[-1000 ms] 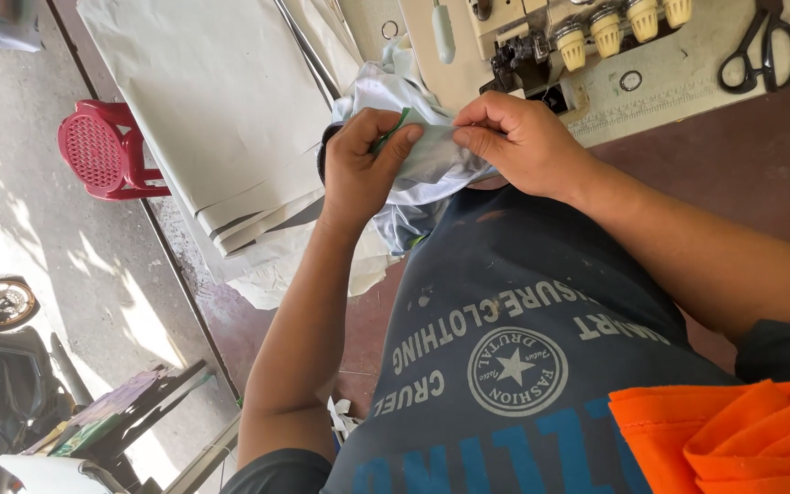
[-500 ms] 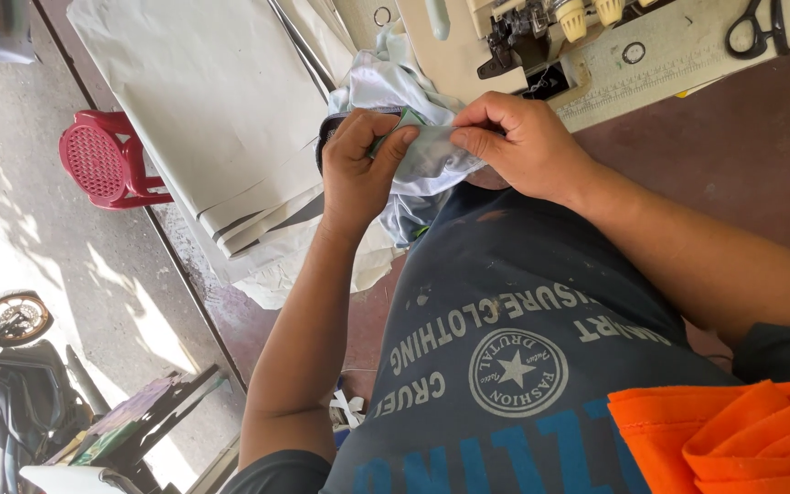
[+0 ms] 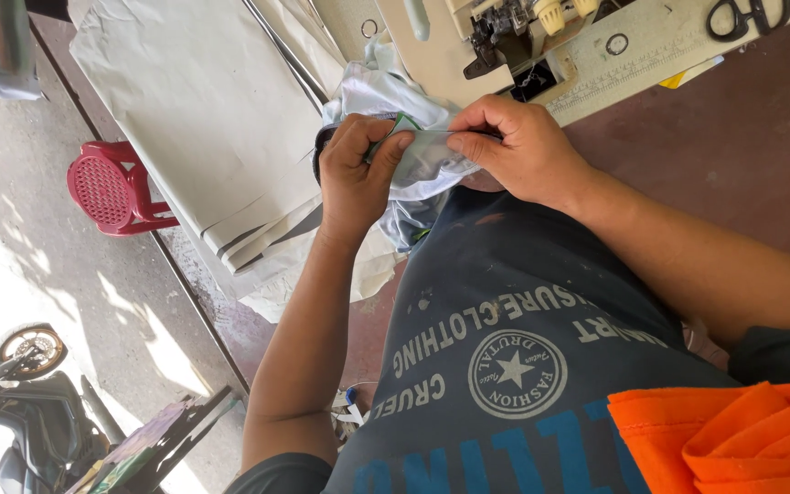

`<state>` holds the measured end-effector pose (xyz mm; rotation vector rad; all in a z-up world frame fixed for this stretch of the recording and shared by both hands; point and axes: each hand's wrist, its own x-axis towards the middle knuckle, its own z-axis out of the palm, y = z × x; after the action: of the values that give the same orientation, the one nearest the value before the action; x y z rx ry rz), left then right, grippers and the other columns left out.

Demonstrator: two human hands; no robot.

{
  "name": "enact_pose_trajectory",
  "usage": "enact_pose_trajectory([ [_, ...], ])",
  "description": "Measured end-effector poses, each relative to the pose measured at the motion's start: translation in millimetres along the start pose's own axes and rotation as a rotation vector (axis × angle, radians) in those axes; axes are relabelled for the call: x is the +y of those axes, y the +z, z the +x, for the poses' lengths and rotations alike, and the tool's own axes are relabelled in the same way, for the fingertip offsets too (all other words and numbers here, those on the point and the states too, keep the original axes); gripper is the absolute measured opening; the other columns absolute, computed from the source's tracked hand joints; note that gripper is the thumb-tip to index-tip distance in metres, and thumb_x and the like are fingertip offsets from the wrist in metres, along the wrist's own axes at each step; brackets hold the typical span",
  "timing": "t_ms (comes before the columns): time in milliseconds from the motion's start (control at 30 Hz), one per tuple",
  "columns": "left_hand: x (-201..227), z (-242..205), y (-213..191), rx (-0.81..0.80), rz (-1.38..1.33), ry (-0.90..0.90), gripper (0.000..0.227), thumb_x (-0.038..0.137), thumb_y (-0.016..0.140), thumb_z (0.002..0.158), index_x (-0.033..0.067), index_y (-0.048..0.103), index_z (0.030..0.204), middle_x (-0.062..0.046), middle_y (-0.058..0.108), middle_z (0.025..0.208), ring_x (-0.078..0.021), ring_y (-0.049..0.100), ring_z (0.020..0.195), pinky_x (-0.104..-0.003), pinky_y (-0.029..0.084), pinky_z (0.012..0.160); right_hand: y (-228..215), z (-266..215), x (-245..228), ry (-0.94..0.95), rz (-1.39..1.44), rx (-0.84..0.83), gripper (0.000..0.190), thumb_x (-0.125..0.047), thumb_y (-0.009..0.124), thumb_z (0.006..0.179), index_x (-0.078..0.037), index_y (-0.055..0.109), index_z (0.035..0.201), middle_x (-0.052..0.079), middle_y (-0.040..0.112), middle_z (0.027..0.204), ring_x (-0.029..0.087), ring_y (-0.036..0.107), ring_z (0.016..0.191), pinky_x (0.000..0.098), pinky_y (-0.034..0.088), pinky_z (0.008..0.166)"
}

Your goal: Overlocking the edges of fabric pieces using an industrial sewing machine and trimming threads with scissors.

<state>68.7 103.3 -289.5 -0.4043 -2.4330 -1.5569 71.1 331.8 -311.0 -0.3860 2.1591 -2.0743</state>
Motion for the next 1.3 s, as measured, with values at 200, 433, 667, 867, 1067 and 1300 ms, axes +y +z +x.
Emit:
enact_pose_trajectory([
  [200,-1,-1,2,-0.005,0.014,0.030,0.015,0.015,0.082,0.092,0.0051,0.071,0.089,-0.005,0.062,0.075,-0.0203,0.062,0.063,-0.032,0.048,0.060,2,-4,2,-0.008,-0.002,0.021,0.008,-0.002,0.074,0.102,0.001,0.073,0.109,0.011,0.068,0.077,0.015,0.064,0.073,0.0300,0.053,0.066],
  [433,3,-2,2,0.001,0.030,0.038,0.015,0.016,0.081,0.094,0.0065,0.071,0.088,-0.005,0.058,0.070,-0.0212,0.058,0.059,-0.031,0.047,0.057,5,-3,-4,0.029,0.011,-0.003,0.011,-0.004,0.074,0.102,-0.001,0.074,0.112,0.011,0.069,0.079,0.014,0.065,0.074,0.0299,0.053,0.067],
  [667,9,-4,5,0.021,0.086,0.061,0.013,0.017,0.081,0.093,0.0083,0.072,0.088,-0.004,0.057,0.069,-0.0209,0.056,0.055,-0.031,0.044,0.053,4,0,-15,0.125,0.026,-0.084,0.009,-0.003,0.070,0.100,-0.006,0.074,0.107,0.006,0.066,0.077,0.011,0.059,0.071,0.0271,0.051,0.063],
  [867,21,-2,2,0.002,0.135,0.052,0.015,0.017,0.082,0.093,0.0086,0.071,0.085,-0.004,0.056,0.068,-0.0208,0.054,0.053,-0.031,0.043,0.050,5,1,-11,0.215,0.124,-0.160,0.014,-0.001,0.064,0.096,-0.008,0.072,0.106,0.003,0.064,0.075,0.008,0.058,0.070,0.0248,0.051,0.061],
  [1067,25,2,-1,-0.028,0.180,0.091,0.016,0.017,0.081,0.094,0.0085,0.071,0.085,-0.004,0.059,0.070,-0.0216,0.058,0.054,-0.030,0.046,0.050,12,4,-26,0.192,0.205,-0.149,0.011,-0.005,0.064,0.101,-0.008,0.072,0.108,0.001,0.062,0.072,0.004,0.053,0.066,0.0192,0.048,0.059],
  [1300,34,1,-4,-0.074,0.251,0.153,0.014,0.020,0.083,0.092,0.0097,0.073,0.088,-0.003,0.061,0.072,-0.0239,0.063,0.057,-0.030,0.050,0.051,15,-1,-8,0.161,0.176,-0.122,0.008,-0.005,0.064,0.102,-0.007,0.071,0.106,0.000,0.061,0.070,0.002,0.055,0.061,0.0176,0.047,0.055],
])
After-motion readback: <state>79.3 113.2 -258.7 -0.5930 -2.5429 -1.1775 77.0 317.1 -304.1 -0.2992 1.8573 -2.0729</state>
